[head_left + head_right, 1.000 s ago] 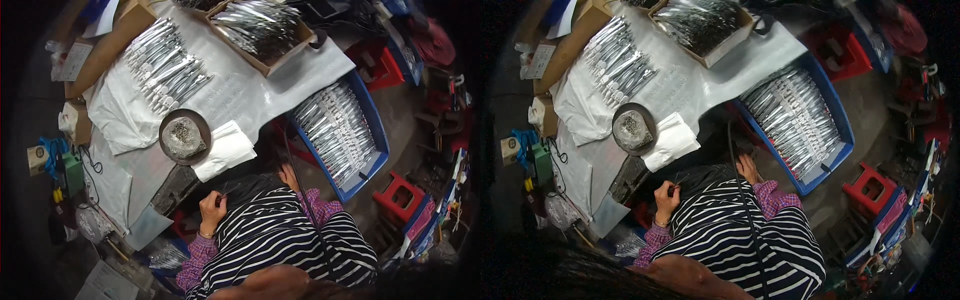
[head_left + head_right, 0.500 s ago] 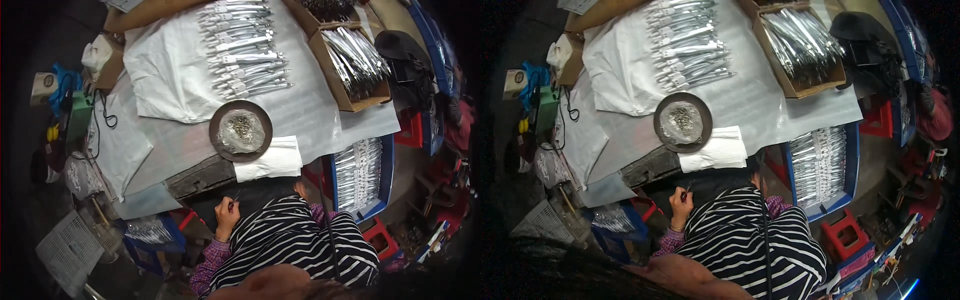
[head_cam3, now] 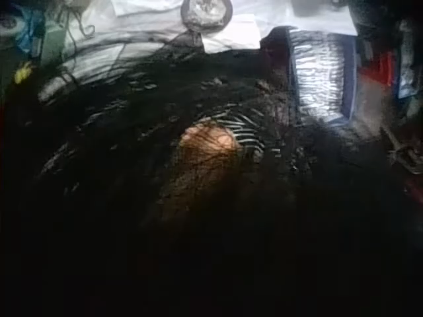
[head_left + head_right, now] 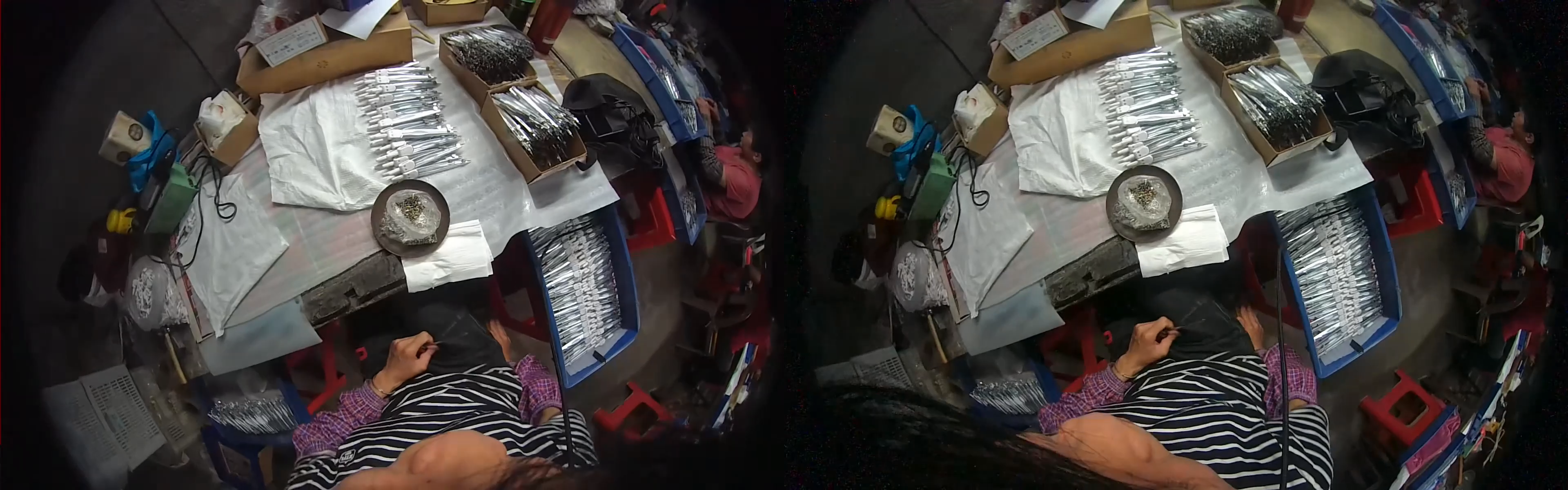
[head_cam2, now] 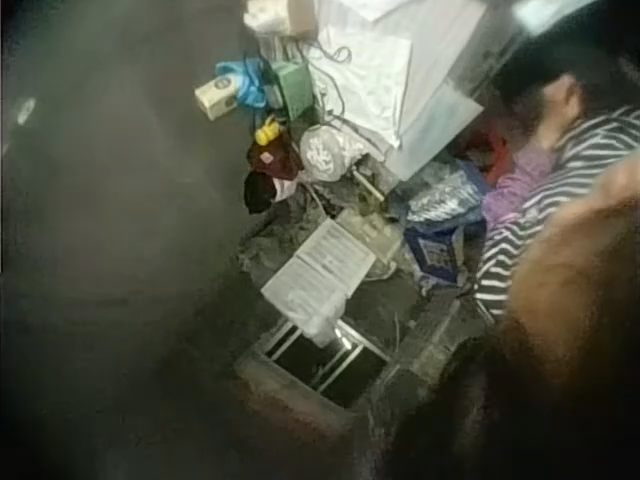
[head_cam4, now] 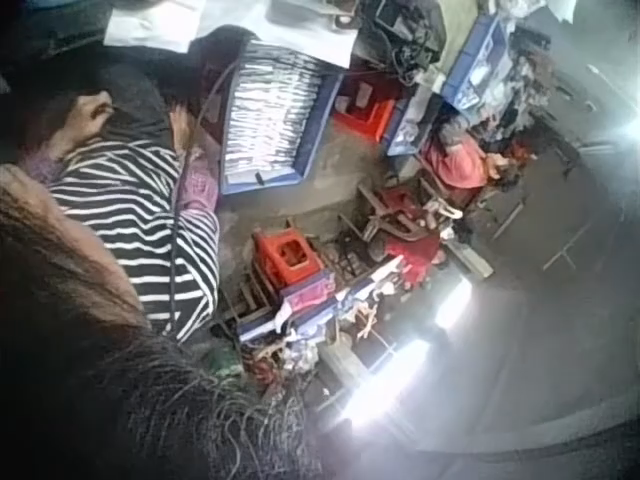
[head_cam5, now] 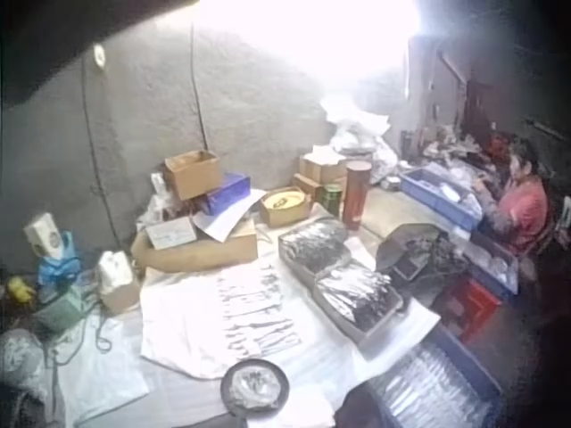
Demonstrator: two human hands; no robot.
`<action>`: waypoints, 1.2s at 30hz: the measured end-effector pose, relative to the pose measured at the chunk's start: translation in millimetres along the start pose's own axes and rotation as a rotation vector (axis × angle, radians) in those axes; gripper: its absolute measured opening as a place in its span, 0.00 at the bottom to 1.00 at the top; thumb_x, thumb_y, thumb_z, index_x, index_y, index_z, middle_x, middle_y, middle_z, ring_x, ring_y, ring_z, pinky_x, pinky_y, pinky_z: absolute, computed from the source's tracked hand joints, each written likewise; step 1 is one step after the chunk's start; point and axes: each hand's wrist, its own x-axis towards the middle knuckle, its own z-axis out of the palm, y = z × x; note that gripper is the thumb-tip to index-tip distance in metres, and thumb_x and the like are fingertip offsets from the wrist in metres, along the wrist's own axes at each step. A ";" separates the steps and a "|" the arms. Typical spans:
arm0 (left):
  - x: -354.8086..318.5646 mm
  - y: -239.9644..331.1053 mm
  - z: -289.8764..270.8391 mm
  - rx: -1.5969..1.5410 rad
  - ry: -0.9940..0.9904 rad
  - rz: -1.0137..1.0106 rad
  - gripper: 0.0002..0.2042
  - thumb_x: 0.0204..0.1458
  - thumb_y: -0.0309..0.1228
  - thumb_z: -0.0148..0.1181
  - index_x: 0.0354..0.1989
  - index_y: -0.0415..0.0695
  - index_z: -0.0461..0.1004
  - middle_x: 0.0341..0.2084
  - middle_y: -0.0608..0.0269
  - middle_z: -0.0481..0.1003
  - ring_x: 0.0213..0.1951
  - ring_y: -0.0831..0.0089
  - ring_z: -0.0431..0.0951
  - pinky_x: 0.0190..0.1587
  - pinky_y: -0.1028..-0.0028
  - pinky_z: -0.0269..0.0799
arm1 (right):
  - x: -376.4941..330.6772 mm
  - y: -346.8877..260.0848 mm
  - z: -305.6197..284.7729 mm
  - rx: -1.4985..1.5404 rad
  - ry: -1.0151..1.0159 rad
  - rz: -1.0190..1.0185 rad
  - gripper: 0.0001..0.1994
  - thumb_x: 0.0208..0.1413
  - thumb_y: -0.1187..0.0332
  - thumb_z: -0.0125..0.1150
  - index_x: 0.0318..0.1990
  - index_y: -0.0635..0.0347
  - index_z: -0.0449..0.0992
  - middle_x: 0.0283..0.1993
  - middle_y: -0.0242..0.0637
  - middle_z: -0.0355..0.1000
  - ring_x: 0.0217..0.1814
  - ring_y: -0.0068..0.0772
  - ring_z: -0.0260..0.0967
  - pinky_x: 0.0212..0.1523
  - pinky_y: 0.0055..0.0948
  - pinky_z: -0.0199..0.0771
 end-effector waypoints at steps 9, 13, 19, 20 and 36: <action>68.8 82.6 -45.9 -0.017 0.121 0.130 0.06 0.41 0.21 0.62 0.29 0.41 0.74 0.20 0.61 0.72 0.19 0.73 0.72 0.22 0.76 0.66 | 8.8 9.6 5.9 0.044 -0.126 0.170 0.15 0.54 0.63 0.51 0.41 0.66 0.72 0.44 0.57 0.68 0.45 0.60 0.66 0.43 0.47 0.67; 93.8 103.7 -72.8 -0.083 0.304 -0.067 0.03 0.46 0.21 0.60 0.29 0.40 0.75 0.19 0.71 0.73 0.19 0.88 0.67 0.20 0.86 0.58 | 137.3 -87.0 20.6 0.071 -0.197 0.220 0.14 0.53 0.63 0.51 0.40 0.67 0.73 0.43 0.57 0.69 0.44 0.60 0.67 0.42 0.47 0.67; 68.3 119.1 -25.9 -0.255 -0.183 -0.069 0.04 0.45 0.23 0.60 0.31 0.41 0.77 0.19 0.68 0.74 0.22 0.87 0.70 0.24 0.85 0.63 | 165.7 -103.6 19.8 0.157 0.130 -0.041 0.14 0.47 0.68 0.56 0.38 0.69 0.74 0.37 0.56 0.72 0.42 0.56 0.69 0.43 0.44 0.69; 57.4 125.4 -13.4 -0.261 -0.302 -0.115 0.04 0.45 0.24 0.60 0.31 0.41 0.77 0.21 0.67 0.75 0.22 0.86 0.70 0.23 0.83 0.64 | 176.9 -120.5 13.9 0.185 0.141 -0.118 0.13 0.45 0.71 0.56 0.38 0.68 0.75 0.37 0.54 0.72 0.41 0.56 0.69 0.44 0.42 0.70; 33.6 131.1 76.6 -0.246 -0.202 0.157 0.16 0.41 0.24 0.63 0.40 0.38 0.70 0.21 0.53 0.70 0.21 0.73 0.71 0.26 0.76 0.66 | 292.0 -202.3 17.5 0.099 0.034 -0.206 0.13 0.48 0.70 0.57 0.41 0.65 0.76 0.36 0.48 0.74 0.37 0.49 0.72 0.40 0.40 0.72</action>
